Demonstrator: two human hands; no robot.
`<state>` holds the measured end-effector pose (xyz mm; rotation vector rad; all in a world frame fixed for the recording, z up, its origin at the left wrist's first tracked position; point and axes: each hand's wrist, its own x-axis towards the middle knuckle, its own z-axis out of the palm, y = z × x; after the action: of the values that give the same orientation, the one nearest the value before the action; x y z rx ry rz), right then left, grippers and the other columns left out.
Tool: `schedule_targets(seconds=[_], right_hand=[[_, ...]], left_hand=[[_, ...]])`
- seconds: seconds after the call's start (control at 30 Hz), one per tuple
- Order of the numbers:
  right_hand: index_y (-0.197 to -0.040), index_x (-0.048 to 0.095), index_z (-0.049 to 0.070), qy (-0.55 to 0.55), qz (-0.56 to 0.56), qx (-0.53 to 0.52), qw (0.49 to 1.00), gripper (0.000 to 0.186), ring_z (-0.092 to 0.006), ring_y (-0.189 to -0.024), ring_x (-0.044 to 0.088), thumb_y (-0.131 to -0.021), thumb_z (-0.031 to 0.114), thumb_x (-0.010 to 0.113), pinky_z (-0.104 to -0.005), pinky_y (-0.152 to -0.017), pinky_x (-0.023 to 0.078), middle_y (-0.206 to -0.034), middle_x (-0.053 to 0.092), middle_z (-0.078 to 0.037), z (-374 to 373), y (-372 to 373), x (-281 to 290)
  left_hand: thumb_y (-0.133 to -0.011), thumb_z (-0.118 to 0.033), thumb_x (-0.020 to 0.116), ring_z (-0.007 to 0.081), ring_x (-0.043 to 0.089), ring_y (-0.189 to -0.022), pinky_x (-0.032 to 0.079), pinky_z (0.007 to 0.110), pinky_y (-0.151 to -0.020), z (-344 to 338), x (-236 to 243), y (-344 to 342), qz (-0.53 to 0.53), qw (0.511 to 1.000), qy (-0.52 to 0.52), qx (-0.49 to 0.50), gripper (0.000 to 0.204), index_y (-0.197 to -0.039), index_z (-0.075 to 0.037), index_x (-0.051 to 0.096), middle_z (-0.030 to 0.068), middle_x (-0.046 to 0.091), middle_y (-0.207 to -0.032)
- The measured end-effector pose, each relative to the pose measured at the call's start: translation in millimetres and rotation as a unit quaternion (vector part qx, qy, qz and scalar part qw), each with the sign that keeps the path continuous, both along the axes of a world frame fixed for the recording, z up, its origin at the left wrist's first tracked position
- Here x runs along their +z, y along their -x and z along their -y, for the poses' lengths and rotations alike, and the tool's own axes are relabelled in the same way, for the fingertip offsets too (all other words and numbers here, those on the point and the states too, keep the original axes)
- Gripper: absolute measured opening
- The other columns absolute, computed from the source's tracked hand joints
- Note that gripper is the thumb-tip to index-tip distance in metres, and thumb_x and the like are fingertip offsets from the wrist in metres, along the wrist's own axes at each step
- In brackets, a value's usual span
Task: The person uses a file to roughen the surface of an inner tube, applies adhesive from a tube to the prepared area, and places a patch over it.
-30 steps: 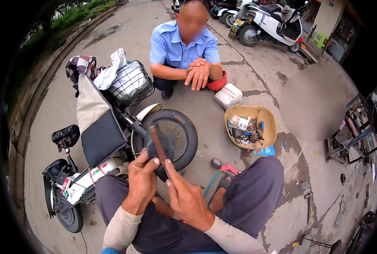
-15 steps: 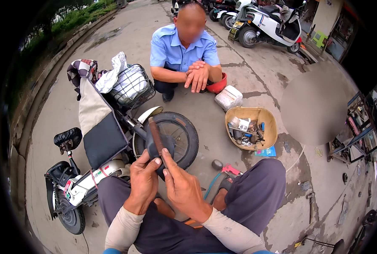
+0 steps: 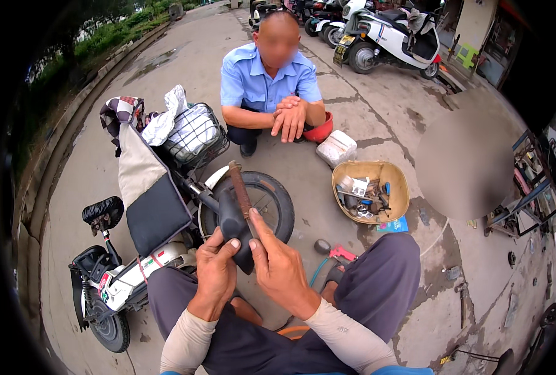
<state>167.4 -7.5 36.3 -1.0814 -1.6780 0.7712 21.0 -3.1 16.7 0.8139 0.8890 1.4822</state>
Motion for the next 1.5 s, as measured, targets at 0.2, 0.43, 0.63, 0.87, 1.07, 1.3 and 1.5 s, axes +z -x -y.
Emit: schedule_targets(seconds=[0.2, 0.43, 0.63, 0.87, 1.07, 1.3, 1.5], right_hand=[[-0.156, 0.046, 0.001, -0.007, 0.045, -0.014, 0.999, 0.056, -0.0387, -0.102, 0.075, -0.101, 0.001, 0.060, -0.0391, -0.082, 0.057, -0.127, 0.068, -0.029, 46, 3, -26], [-0.157, 0.045, 0.005, -0.031, 0.044, 0.008, 0.999, 0.058, -0.0352, -0.084, 0.075, -0.101, 0.003, 0.061, -0.0394, -0.073, 0.056, -0.116, 0.071, -0.028, 29, 6, -20], [-0.156, 0.046, 0.005, -0.019, 0.044, -0.001, 0.999, 0.059, -0.0369, -0.078, 0.075, -0.100, 0.000, 0.061, -0.0408, -0.068, 0.054, -0.097, 0.072, -0.027, 21, 5, -19], [-0.157, 0.045, 0.006, -0.058, 0.095, 0.035, 0.993, 0.060, -0.0407, -0.074, 0.071, -0.099, 0.002, 0.062, -0.0430, -0.067, 0.054, -0.093, 0.070, -0.029, 3, -2, -16], [-0.157, 0.046, 0.006, -0.032, 0.142, 0.076, 0.986, 0.061, -0.0412, -0.071, 0.071, -0.099, 0.004, 0.064, -0.0424, -0.065, 0.054, -0.098, 0.071, -0.029, -7, -15, -13], [-0.154, 0.048, 0.000, -0.076, 0.115, 0.041, 0.990, 0.060, -0.0399, -0.083, 0.075, -0.096, 0.001, 0.065, -0.0397, -0.072, 0.058, -0.106, 0.072, -0.028, -5, -5, -27], [-0.154, 0.049, 0.001, -0.063, 0.146, 0.028, 0.987, 0.061, -0.0395, -0.077, 0.074, -0.095, 0.001, 0.065, -0.0418, -0.067, 0.057, -0.100, 0.073, -0.026, -1, -6, -17]], left_hand=[[-0.096, 0.009, 0.059, 0.0081, 0.057, -0.100, 0.046, 0.025, -0.091, -2, -7, -1, 0.030, 0.999, 0.003, -0.011, 0.026, -0.118, 0.006, 0.070, -0.0013, 0.057, -0.107], [-0.096, 0.010, 0.057, 0.0092, 0.060, -0.098, 0.048, 0.026, -0.091, 0, -7, 4, 0.002, 1.000, 0.002, -0.002, 0.026, -0.118, 0.005, 0.070, -0.0001, 0.061, -0.108], [-0.097, 0.010, 0.056, 0.0117, 0.062, -0.103, 0.049, 0.029, -0.095, -7, -27, 2, 0.012, 1.000, -0.025, -0.003, 0.028, -0.121, 0.004, 0.069, 0.0024, 0.066, -0.113], [-0.096, 0.010, 0.058, 0.0137, 0.062, -0.107, 0.048, 0.030, -0.098, -5, -29, 1, -0.043, 0.998, -0.031, 0.018, 0.029, -0.123, 0.005, 0.069, 0.0033, 0.065, -0.115], [-0.092, 0.005, 0.065, 0.0077, 0.049, -0.096, 0.040, 0.023, -0.087, -6, -24, -8, -0.003, 0.999, 0.017, 0.043, 0.002, -0.093, 0.003, 0.065, -0.0008, 0.052, -0.100], [-0.091, 0.005, 0.066, 0.0079, 0.049, -0.094, 0.040, 0.024, -0.086, -6, -26, -15, 0.002, 0.997, 0.032, 0.071, 0.003, -0.091, 0.002, 0.065, -0.0008, 0.054, -0.097], [-0.091, 0.005, 0.066, 0.0083, 0.049, -0.091, 0.041, 0.026, -0.081, -7, -32, -13, -0.002, 0.997, 0.030, 0.068, 0.004, -0.091, 0.001, 0.066, -0.0014, 0.054, -0.096]])
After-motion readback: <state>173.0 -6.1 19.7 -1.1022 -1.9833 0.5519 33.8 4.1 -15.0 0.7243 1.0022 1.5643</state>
